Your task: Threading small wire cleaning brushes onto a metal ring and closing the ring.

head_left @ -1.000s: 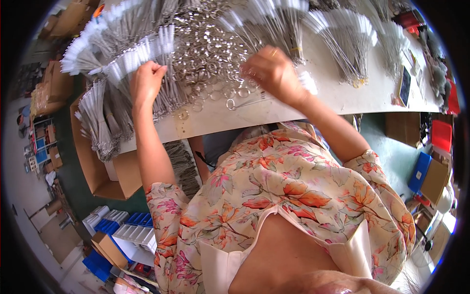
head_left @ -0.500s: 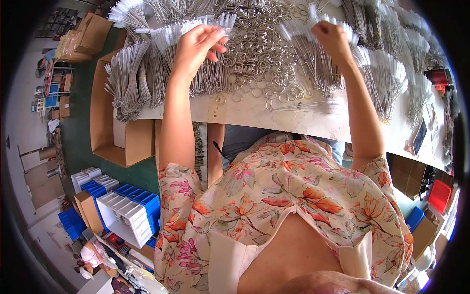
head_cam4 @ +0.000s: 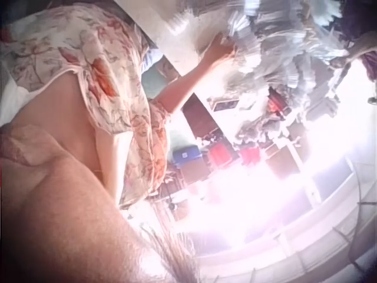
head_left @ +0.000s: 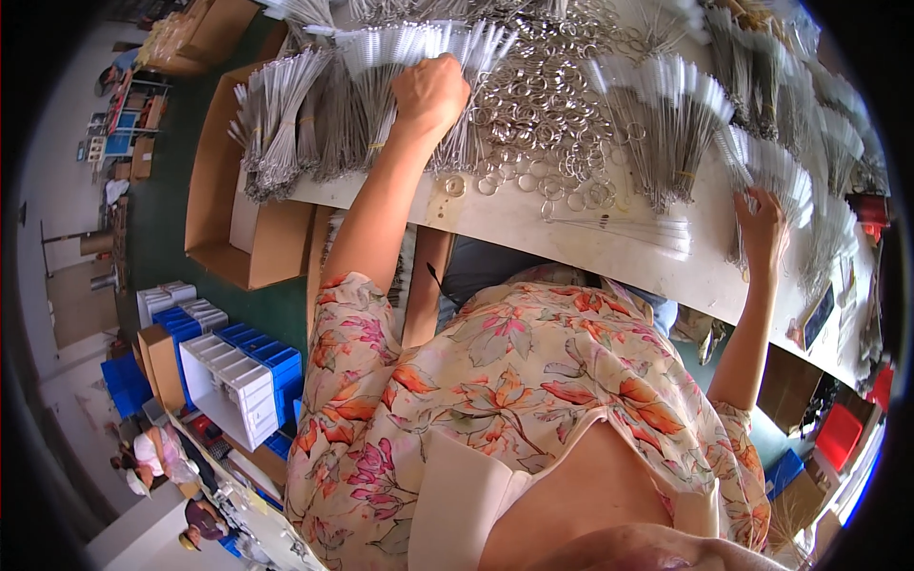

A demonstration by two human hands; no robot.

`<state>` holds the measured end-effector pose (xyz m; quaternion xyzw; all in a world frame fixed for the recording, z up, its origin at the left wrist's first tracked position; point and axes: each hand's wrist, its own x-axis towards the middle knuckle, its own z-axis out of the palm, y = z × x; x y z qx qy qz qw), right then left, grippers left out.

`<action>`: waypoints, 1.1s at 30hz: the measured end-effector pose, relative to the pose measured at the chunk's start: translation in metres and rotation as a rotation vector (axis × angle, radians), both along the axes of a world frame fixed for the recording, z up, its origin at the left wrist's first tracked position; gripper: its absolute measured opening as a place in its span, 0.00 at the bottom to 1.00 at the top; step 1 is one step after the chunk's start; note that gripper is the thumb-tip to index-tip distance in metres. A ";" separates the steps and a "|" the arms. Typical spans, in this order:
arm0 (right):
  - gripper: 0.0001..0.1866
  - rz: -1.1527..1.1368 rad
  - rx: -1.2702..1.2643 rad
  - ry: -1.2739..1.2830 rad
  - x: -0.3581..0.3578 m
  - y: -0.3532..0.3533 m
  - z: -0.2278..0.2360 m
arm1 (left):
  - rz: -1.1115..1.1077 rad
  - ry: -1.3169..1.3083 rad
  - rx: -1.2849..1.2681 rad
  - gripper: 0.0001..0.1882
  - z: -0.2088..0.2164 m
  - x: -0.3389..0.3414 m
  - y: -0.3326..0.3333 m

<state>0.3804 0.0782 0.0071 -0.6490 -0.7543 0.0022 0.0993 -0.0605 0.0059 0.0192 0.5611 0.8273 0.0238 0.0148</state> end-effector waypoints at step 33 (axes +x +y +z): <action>0.12 -0.517 0.083 0.246 0.240 0.094 0.026 | 0.470 -0.681 0.188 0.09 -0.016 -0.186 -0.085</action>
